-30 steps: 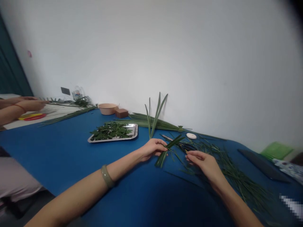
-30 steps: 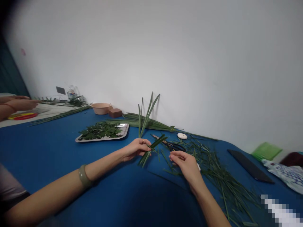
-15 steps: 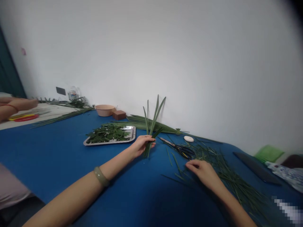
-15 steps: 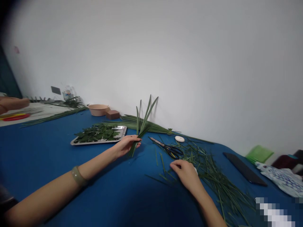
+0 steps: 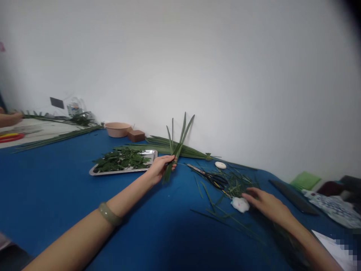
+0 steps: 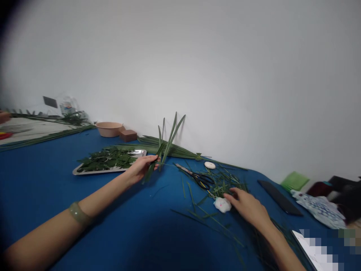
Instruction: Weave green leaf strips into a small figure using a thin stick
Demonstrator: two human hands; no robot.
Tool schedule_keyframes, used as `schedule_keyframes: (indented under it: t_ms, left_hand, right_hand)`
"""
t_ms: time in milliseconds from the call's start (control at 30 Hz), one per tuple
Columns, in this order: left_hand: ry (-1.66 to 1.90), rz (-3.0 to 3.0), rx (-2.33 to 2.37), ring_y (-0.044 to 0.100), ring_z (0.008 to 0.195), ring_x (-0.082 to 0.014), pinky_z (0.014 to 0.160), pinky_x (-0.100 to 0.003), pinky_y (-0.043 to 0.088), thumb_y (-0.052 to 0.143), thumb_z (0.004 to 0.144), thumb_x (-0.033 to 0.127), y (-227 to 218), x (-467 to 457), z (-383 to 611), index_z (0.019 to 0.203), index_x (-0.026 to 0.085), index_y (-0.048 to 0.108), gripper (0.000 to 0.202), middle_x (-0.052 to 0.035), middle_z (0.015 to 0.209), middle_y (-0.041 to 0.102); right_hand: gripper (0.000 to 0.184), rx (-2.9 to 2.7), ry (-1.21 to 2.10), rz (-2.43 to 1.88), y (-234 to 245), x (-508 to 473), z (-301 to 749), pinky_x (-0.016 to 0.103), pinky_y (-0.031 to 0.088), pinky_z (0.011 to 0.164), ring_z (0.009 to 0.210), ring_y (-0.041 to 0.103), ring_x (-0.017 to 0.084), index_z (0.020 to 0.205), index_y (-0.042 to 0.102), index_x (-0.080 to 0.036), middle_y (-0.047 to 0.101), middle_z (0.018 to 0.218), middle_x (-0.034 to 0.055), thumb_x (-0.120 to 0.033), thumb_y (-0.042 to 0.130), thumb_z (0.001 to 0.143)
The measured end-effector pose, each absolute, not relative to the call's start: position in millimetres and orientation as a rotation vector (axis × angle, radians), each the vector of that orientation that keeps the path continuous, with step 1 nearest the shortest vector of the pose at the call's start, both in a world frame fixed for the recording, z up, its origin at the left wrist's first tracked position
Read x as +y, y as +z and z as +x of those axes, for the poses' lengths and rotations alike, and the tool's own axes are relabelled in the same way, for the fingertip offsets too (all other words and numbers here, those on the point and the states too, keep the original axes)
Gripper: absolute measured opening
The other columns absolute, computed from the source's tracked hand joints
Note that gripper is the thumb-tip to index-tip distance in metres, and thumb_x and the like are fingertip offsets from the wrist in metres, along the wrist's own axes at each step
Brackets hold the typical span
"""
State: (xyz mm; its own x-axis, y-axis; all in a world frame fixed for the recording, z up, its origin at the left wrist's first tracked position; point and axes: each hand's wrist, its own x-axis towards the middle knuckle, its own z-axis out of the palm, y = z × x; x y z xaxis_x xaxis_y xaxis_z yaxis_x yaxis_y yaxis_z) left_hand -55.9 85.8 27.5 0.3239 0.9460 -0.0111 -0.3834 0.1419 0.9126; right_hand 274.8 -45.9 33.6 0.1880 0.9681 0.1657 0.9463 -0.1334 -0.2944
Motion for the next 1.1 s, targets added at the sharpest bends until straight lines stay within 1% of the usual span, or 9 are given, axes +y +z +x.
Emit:
schedule_keyframes:
  t_ms: [67,133,200,267,400,633,800,900,1100]
  left_hand:
    - [1.081,0.986,0.733,0.052,0.063,-0.0086,0.056,-0.023,0.045,0.046,0.078,0.025,25,87,-55,0.088,0.011,0.051,0.018,-0.0019,0.081,0.053]
    - [1.061,0.986,0.756,0.051,0.061,-0.008,0.054,-0.022,0.045,0.046,0.078,0.025,23,87,-54,0.088,0.011,0.051,0.018,-0.0014,0.078,0.053]
    - [1.042,0.985,0.78,0.051,0.059,-0.0075,0.052,-0.021,0.044,0.046,0.078,0.025,22,85,-53,0.087,0.011,0.051,0.017,-0.0009,0.076,0.053]
    - [1.029,0.987,0.792,0.05,0.057,-0.0068,0.05,-0.02,0.044,0.047,0.077,0.023,23,84,-52,0.086,0.011,0.051,0.016,-0.0005,0.075,0.053]
    - [1.015,0.98,0.794,0.05,0.052,-0.0055,0.046,-0.017,0.042,0.053,0.073,0.016,24,80,-51,0.08,0.011,0.052,0.01,0.001,0.071,0.054]
    - [1.002,0.969,0.789,0.052,0.049,-0.0063,0.044,-0.015,0.043,0.061,0.064,0.013,26,76,-48,0.072,0.013,0.052,0.012,0.0,0.068,0.054]
    - [0.956,0.996,0.763,0.053,0.05,-0.0071,0.043,-0.015,0.043,0.062,0.063,0.013,29,69,-46,0.07,0.013,0.052,0.012,-0.0012,0.067,0.055]
    - [0.907,1.03,0.735,0.054,0.049,-0.0079,0.042,-0.015,0.043,0.063,0.061,0.015,28,65,-43,0.067,0.012,0.052,0.013,-0.0016,0.066,0.056]
    - [0.793,1.128,0.687,0.058,0.058,-0.0128,0.045,-0.017,0.045,0.068,0.056,0.016,24,55,-37,0.067,0.011,0.054,0.018,-0.0055,0.069,0.06]
  right_hand:
    - [0.042,-1.897,0.17,-2.067,31,-50,265,0.027,0.04,0.069,0.082,0.056,0.023,0.092,0.062,-0.022,0.064,0.091,0.006,-0.043,0.059,0.055]
    - [0.029,-1.935,0.219,-2.014,34,-49,256,0.024,0.04,0.061,0.07,0.059,0.02,0.076,0.066,-0.023,0.066,0.076,0.0023,-0.036,0.064,0.05]
    - [0.019,-1.875,0.199,-2.007,49,-44,250,0.025,0.039,0.051,0.056,0.057,0.019,0.063,0.066,-0.02,0.065,0.06,0.0024,-0.036,0.061,0.054]
    - [0.03,-1.752,0.133,-1.989,74,-36,251,0.026,0.036,0.044,0.048,0.055,0.019,0.065,0.065,-0.017,0.061,0.051,0.0033,-0.045,0.054,0.061]
    - [0.043,-1.54,0.046,-1.833,128,-21,254,0.025,0.041,0.049,0.057,0.059,0.018,0.083,0.061,-0.016,0.062,0.062,0.0054,-0.053,0.043,0.069]
    - [0.034,-1.496,0.247,-1.562,154,-14,240,0.027,0.046,0.058,0.071,0.061,0.018,0.087,0.056,-0.016,0.061,0.085,0.008,-0.044,0.043,0.071]
    - [0.02,-1.747,0.503,-1.674,148,-47,246,0.031,0.044,0.067,0.077,0.059,0.022,0.077,0.06,-0.017,0.064,0.077,0.0056,-0.029,0.053,0.063]
    - [0.037,-2.147,0.573,-2.03,125,-59,252,0.031,0.041,0.074,0.087,0.055,0.024,0.089,0.061,-0.019,0.062,0.093,0.0052,-0.032,0.063,0.054]
    - [0.022,-2.203,0.277,-1.919,48,-44,211,0.025,0.038,0.066,0.075,0.054,0.017,0.084,0.057,-0.02,0.061,0.082,0.004,-0.035,0.044,0.073]
